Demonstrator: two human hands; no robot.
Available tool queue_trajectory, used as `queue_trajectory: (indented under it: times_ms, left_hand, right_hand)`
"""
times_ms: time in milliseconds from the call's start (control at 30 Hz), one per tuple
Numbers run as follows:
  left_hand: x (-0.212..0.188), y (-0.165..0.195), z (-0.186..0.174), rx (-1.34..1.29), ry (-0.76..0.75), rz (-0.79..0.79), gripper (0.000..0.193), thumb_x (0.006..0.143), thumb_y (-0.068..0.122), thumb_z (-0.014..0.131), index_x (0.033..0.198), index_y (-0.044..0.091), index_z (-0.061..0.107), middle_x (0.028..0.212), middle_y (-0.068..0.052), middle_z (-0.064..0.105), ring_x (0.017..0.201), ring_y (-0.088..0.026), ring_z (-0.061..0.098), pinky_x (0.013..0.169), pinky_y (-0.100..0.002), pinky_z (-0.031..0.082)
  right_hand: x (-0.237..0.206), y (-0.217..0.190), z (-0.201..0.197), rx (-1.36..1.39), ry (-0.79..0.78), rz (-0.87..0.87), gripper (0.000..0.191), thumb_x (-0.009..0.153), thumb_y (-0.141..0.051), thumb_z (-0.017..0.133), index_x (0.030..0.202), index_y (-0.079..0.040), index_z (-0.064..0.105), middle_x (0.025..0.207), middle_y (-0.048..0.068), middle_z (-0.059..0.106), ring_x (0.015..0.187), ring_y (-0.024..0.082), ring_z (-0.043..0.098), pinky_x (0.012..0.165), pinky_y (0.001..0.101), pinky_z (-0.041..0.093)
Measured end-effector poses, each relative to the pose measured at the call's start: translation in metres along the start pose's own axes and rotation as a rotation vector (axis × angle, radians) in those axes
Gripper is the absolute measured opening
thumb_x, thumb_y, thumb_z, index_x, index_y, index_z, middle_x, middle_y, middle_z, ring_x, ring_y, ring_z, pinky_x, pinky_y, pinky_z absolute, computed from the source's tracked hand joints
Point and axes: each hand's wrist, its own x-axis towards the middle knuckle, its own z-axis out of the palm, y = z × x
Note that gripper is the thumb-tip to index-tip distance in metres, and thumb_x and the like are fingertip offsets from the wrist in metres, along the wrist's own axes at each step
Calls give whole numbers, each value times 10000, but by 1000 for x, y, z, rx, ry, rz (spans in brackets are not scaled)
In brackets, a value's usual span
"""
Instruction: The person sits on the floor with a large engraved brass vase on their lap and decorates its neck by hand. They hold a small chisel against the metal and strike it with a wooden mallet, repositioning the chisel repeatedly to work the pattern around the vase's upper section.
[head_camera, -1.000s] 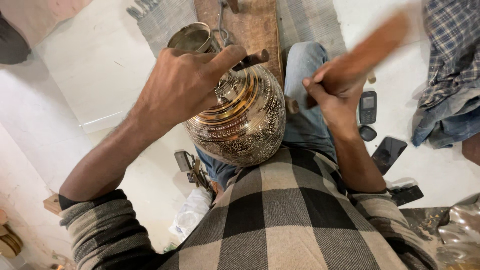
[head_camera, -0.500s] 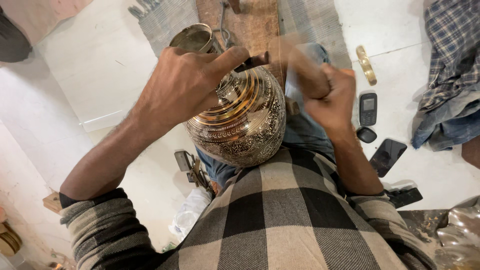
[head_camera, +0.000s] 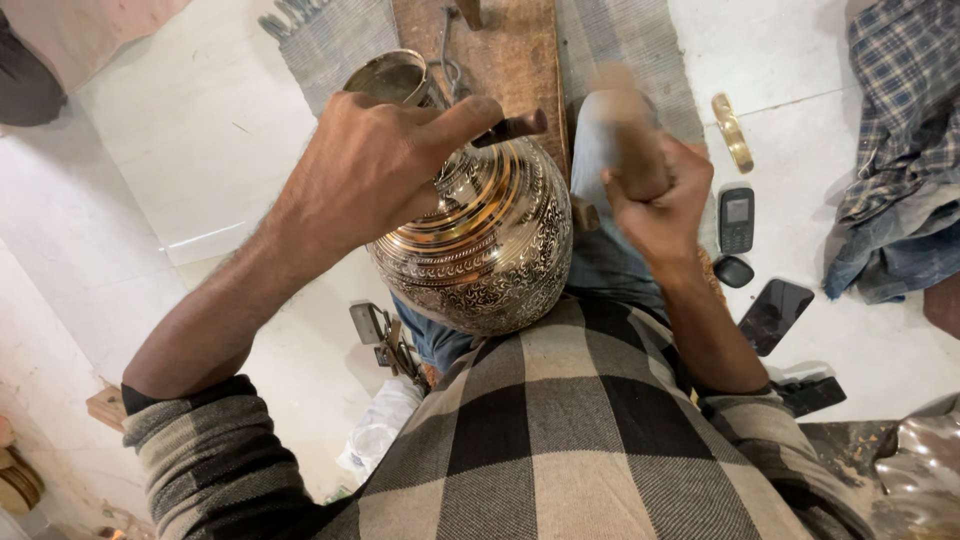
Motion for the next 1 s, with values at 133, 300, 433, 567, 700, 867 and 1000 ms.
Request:
queue_trajectory:
  times_ms: [133, 300, 433, 567, 700, 867, 1000]
  left_hand:
    - [0, 1, -2, 31, -32, -5, 504, 881, -21, 669, 1350, 155, 620, 643, -12, 688, 411, -78, 481, 347, -258, 365]
    - [1, 1, -4, 52, -78, 1, 462, 923, -14, 668, 1348, 157, 614, 618, -7, 677, 432, -86, 486, 369, -263, 385]
    - [3, 0, -3, 21, -21, 23, 500, 886, 3, 686, 1355, 164, 626, 673, -14, 704, 459, -70, 504, 393, -253, 394]
    - [4, -1, -1, -9, -2, 23, 454, 920, 6, 676, 1338, 181, 653, 654, -6, 698, 442, -73, 499, 384, -256, 384]
    - [5, -2, 0, -66, 38, 50, 427, 913, 37, 678, 1319, 168, 665, 653, -15, 691, 448, -60, 474, 379, -254, 363]
    - [7, -3, -1, -35, 0, 57, 391, 978, 1, 618, 1319, 181, 686, 558, -12, 653, 409, -64, 419, 355, -236, 311]
    - [-1, -7, 0, -114, 88, 33, 364, 1002, -38, 593, 1274, 178, 705, 820, -40, 773, 430, -77, 516, 310, -240, 379]
  right_hand:
    - [-4, 6, 1, 101, 30, -71, 212, 728, 54, 787, 831, -47, 631, 733, 55, 613, 678, 182, 584, 677, 374, 520]
    - [-5, 14, 3, 351, 53, 11, 170, 789, 11, 782, 851, -77, 650, 751, 27, 629, 651, 133, 622, 682, 325, 565]
    - [-5, 16, 4, 393, 48, -27, 141, 811, 22, 774, 826, -54, 656, 699, 54, 623, 563, 148, 587, 581, 314, 511]
    - [-5, 10, 0, -13, -8, -175, 160, 750, 71, 722, 853, -28, 650, 687, 43, 624, 574, 130, 606, 556, 297, 519]
    - [-2, -4, -2, 431, 47, -57, 143, 799, 38, 735, 868, -45, 641, 728, 44, 621, 589, 132, 602, 543, 296, 513]
    - [1, -23, -12, 637, 126, 28, 179, 801, -97, 774, 905, -61, 633, 827, 57, 640, 739, 163, 645, 652, 353, 548]
    - [-8, -21, -26, -446, -103, 52, 233, 684, -75, 741, 903, -29, 679, 667, 100, 641, 569, 219, 613, 583, 376, 485]
